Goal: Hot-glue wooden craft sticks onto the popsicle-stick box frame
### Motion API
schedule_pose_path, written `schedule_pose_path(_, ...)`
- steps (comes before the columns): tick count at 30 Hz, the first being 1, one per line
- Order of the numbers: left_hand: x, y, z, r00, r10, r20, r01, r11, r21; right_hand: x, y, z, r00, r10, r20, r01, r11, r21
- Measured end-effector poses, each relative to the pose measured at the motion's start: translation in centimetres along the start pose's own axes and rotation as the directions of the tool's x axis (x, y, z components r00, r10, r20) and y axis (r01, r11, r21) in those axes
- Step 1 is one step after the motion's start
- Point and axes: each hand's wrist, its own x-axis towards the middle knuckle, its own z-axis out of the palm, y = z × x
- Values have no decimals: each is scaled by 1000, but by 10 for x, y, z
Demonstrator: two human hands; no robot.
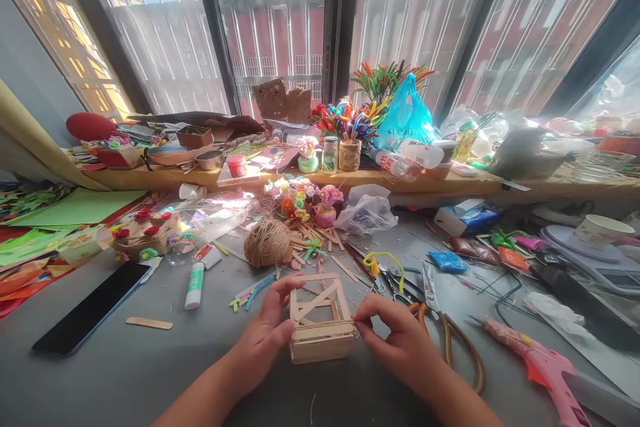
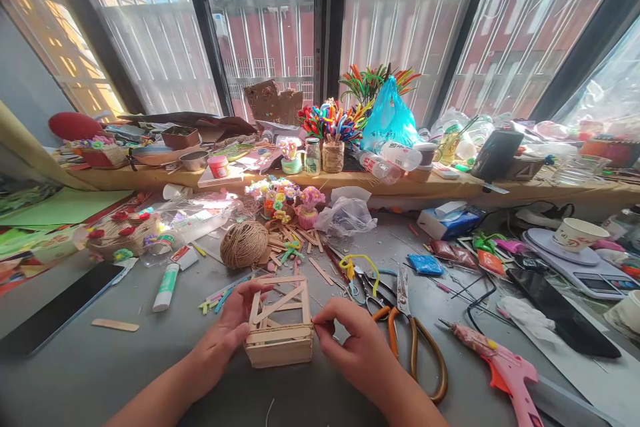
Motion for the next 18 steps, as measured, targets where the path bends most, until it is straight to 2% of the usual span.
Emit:
schedule_pose_path(3, 5, -6, 7, 997, -52, -61, 47, 996, -76, 0, 0, 0, 999, -29, -16, 28, 1000, -14)
schedule_pose_path(6, 5, -10, 12, 996, -59, -71, 51, 993, -110, 1, 2, 2, 994, -76, -75, 72, 996, -56)
schedule_pose_path(9, 3, -10, 12, 999, -19, -32, 15, 992, -124, 6, 2, 4, 984, -123, -127, 109, 987, -116)
schedule_pose_path(12, -1, -9, 9, 999, 37, 36, -35, 999, -42, 14, -1, 3, 979, -148, -139, 124, 978, -169)
schedule_pose_path(18, -5, -11, 10, 993, 73, 88, -76, 997, 34, 25, -2, 0, 978, -123, -170, 73, 959, -273)
